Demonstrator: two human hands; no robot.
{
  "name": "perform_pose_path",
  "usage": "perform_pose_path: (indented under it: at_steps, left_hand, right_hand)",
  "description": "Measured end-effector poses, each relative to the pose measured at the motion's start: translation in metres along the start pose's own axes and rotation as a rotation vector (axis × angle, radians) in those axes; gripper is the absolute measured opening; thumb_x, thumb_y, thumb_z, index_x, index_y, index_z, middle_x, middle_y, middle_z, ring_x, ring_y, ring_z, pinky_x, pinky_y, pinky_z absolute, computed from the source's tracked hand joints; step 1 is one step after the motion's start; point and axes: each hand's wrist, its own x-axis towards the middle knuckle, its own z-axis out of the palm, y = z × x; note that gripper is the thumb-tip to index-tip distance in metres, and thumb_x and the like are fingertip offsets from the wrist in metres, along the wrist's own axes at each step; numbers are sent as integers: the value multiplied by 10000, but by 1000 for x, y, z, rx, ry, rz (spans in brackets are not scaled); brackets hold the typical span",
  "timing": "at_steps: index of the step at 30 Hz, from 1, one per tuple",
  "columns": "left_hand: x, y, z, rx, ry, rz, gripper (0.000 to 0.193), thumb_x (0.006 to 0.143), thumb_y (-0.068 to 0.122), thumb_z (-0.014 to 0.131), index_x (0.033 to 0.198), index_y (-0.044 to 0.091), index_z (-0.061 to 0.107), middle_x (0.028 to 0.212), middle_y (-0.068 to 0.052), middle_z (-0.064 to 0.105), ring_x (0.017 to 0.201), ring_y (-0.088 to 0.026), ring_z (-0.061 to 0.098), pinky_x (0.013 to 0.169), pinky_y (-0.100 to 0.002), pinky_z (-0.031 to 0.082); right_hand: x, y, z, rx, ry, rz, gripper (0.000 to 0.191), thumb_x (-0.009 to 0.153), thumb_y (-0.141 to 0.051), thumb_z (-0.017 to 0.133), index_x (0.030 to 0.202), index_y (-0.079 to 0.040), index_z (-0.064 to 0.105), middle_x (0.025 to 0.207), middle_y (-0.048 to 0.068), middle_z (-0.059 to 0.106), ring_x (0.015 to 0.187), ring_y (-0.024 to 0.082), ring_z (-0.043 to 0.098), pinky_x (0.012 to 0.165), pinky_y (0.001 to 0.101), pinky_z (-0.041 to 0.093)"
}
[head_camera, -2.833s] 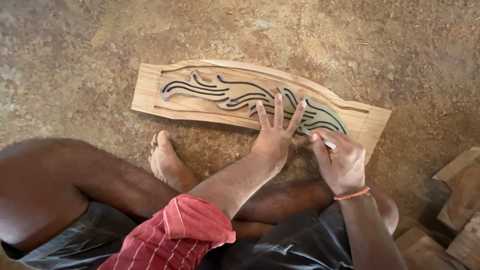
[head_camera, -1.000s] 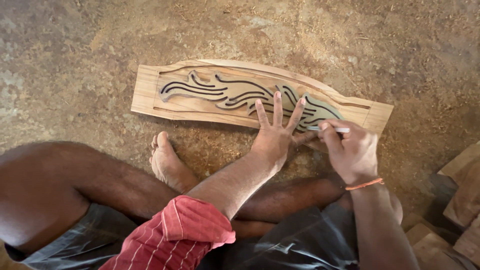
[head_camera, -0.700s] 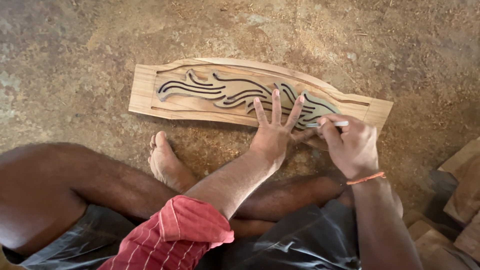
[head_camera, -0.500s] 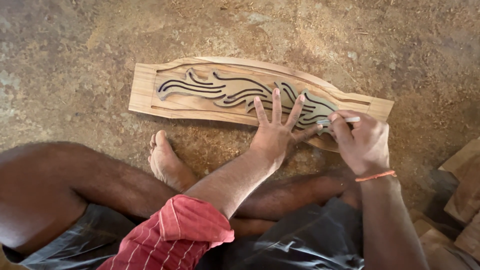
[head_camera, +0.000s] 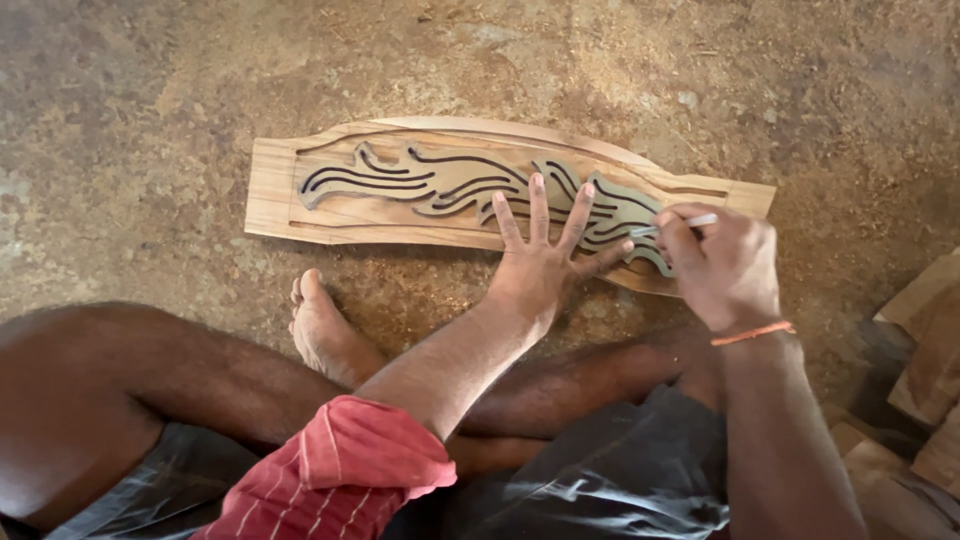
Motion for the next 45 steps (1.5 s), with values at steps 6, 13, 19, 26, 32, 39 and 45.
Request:
perform_pose_path:
  at_steps: [6, 13, 19, 26, 32, 39, 45]
  left_hand:
    - [2, 1, 2, -7, 0, -2, 1141, 893, 215, 767, 1598, 500, -84, 1678, -226, -180, 1443, -678, 0, 1042, -885, 171]
    - [2, 1, 0, -12, -23, -7, 1120, 913, 156, 728, 1602, 505, -83, 1672, -226, -197, 1438, -683, -20, 1041, -881, 151]
    - [2, 2, 2, -37, 7, 2, 1075, 930, 131, 698, 1601, 510, -51, 1667, -232, -194, 1429, -690, -36, 1028, -900, 129]
    - [-1, 0, -1, -49, -14, 1, 1105, 912, 122, 716, 1603, 517, -51, 1675, -226, -195, 1440, -685, -49, 1039, -897, 119]
    - [-2, 0, -3, -35, -26, 0, 1171, 877, 41, 728, 1605, 512, -58, 1673, -228, -202, 1439, -683, -52, 1035, -894, 117]
    - [1, 1, 1, -31, -39, 8, 1173, 884, 0, 703, 1603, 506, -75, 1667, -230, -211, 1433, -685, -48, 1035, -895, 128]
    - [1, -1, 4, -9, -17, -2, 1185, 876, -27, 697, 1602, 505, -73, 1663, -228, -207, 1425, -687, -40, 1023, -893, 131]
  right_hand:
    - [-5, 0, -5, -14, 18, 21, 229, 1013, -185, 619, 1037, -35, 790, 779, 86, 744, 634, 171, 709, 597, 310, 559]
    - [-6, -1, -8, -10, 10, 145, 244, 1005, -214, 600, 1021, -70, 796, 759, 65, 748, 621, 158, 708, 589, 301, 565]
    - [-15, 0, -13, -3, 33, 126, 234, 1024, -217, 637, 1012, -32, 780, 770, 82, 742, 627, 160, 702, 592, 307, 550]
    - [-16, 1, -8, 40, 58, 65, 230, 1025, -212, 630, 1032, -39, 780, 786, 79, 750, 656, 164, 712, 626, 306, 563]
    - [-19, 3, -12, -55, 59, 123, 236, 1019, -214, 637, 995, -32, 786, 759, 105, 728, 612, 201, 689, 602, 343, 551]
    - [-21, 10, -7, -68, 115, -9, 226, 1025, -221, 650, 1011, -36, 780, 818, 148, 725, 690, 263, 709, 665, 370, 559]
    - [-19, 11, -4, -112, 103, 43, 234, 1023, -235, 650, 1007, -46, 787, 828, 154, 730, 697, 280, 714, 672, 383, 562]
